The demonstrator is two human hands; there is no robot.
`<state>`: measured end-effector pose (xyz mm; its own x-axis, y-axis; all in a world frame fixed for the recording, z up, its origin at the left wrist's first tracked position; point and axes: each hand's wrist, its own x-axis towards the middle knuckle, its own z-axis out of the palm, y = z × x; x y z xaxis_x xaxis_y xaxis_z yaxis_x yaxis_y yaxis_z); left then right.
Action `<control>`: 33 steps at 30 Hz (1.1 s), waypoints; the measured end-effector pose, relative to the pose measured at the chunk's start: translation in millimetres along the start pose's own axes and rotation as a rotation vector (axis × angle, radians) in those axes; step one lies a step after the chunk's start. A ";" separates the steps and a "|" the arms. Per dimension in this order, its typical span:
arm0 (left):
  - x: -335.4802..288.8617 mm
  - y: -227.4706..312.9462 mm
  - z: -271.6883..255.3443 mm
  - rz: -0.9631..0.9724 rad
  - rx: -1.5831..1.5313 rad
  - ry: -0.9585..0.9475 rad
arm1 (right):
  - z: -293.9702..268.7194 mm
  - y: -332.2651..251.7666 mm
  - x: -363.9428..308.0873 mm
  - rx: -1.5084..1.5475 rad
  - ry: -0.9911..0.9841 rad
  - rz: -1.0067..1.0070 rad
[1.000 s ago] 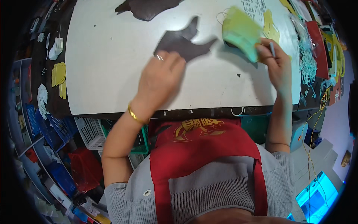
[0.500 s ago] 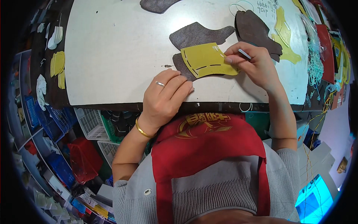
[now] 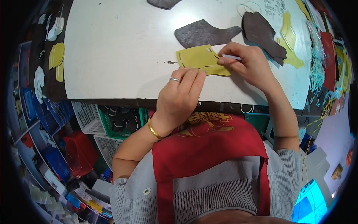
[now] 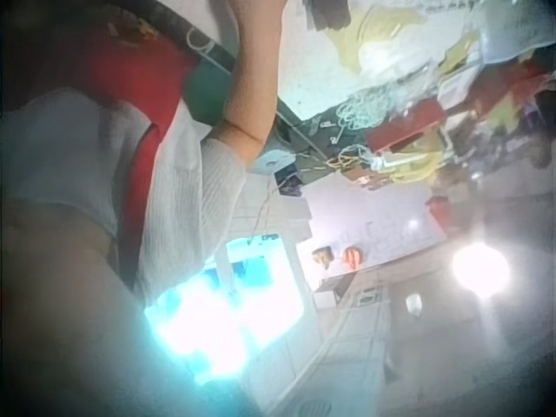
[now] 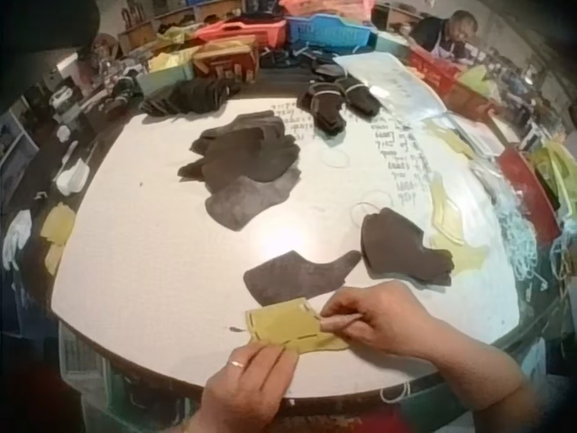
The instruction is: The person organizes cut leather pieces, places plastic stencils over them one by one, and traces marking lines onto the leather using a pen.
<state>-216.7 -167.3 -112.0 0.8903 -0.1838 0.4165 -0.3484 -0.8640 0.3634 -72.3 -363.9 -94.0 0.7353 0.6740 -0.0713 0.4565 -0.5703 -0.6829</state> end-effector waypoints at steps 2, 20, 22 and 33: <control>2.0 2.3 -0.5 -0.006 0.121 -0.070 | -7.4 4.6 3.0 -0.022 -0.064 0.078; 19.1 24.3 6.5 0.157 0.292 -0.210 | -30.5 6.1 -14.0 -0.199 0.390 -0.202; 17.6 26.9 10.7 0.207 0.326 -0.189 | -31.5 -12.9 -4.0 -0.239 0.310 -0.296; 7.3 33.9 19.2 0.143 0.270 -0.212 | 28.6 -49.9 56.7 -0.209 -0.216 -0.547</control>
<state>-216.4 -207.0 -112.7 0.8889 -0.3806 0.2549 -0.4095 -0.9097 0.0696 -67.7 -283.8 -84.9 0.2597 0.9616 0.0883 0.8429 -0.1811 -0.5067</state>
